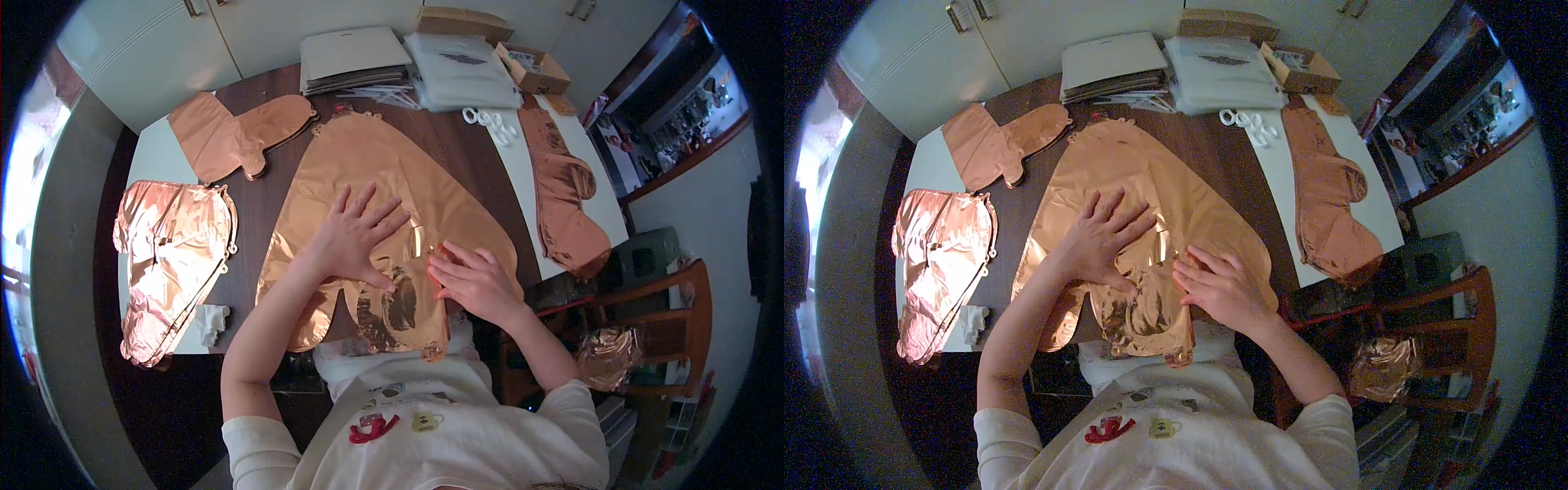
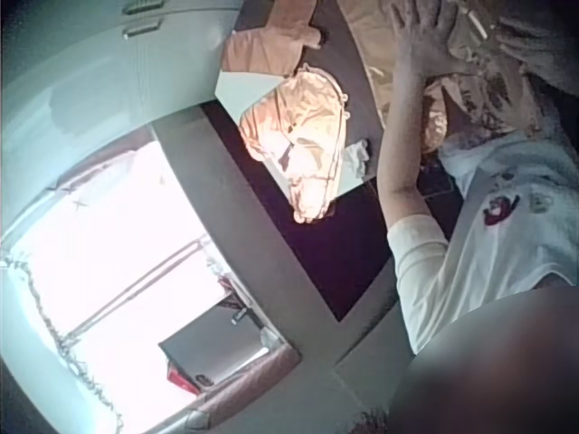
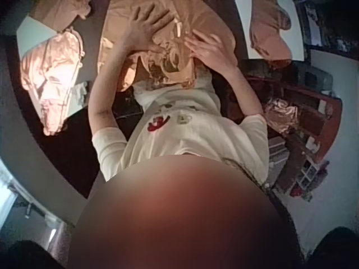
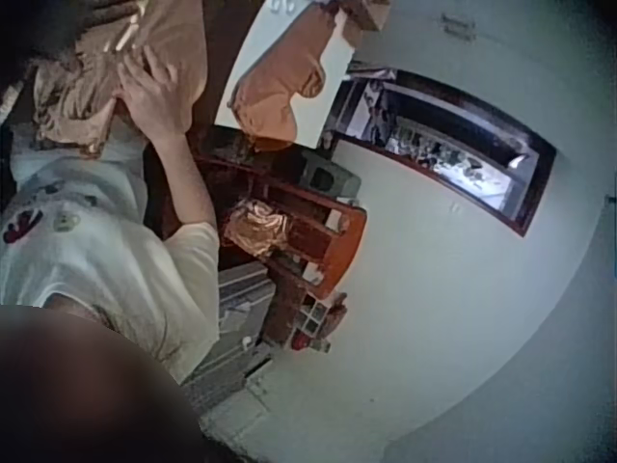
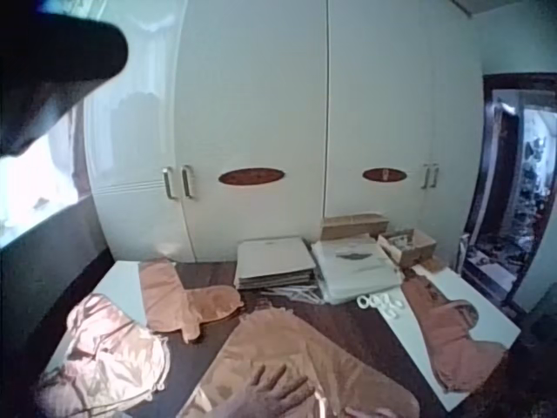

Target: Folding foil balloons and inserting them into plastic sleeves with cardboard backings.

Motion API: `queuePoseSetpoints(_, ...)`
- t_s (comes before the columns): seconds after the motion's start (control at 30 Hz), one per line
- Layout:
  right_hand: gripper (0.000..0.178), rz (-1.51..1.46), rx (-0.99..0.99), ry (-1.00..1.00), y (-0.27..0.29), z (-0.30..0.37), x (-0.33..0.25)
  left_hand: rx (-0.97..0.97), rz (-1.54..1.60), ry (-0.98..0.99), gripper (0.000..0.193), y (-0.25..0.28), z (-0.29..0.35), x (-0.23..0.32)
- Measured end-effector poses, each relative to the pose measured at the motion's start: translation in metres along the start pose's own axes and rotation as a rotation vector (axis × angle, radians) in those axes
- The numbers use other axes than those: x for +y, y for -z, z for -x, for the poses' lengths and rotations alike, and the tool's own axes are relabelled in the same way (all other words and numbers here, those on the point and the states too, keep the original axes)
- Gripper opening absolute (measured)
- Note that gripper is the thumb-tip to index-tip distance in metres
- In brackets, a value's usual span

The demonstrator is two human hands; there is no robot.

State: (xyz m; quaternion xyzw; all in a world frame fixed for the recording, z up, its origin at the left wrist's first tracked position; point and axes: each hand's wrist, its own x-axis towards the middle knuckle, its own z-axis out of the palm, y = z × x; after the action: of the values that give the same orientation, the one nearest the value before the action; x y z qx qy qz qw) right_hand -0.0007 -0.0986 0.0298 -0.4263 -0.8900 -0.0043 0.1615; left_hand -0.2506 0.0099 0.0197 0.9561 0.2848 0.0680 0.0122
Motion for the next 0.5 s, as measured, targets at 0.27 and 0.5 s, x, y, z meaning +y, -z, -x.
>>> queuePoseSetpoints(0.27,0.057,-0.028,-0.191,-0.066,0.007,-0.012,0.011,0.01,-0.007,-0.003,0.111,-0.001,0.001,0.0)
queuePoseSetpoints(0.5,0.08,-0.021,-0.313,-0.02,0.005,-0.016,0.022,-0.022,-0.002,0.001,0.114,0.001,0.001,0.0)
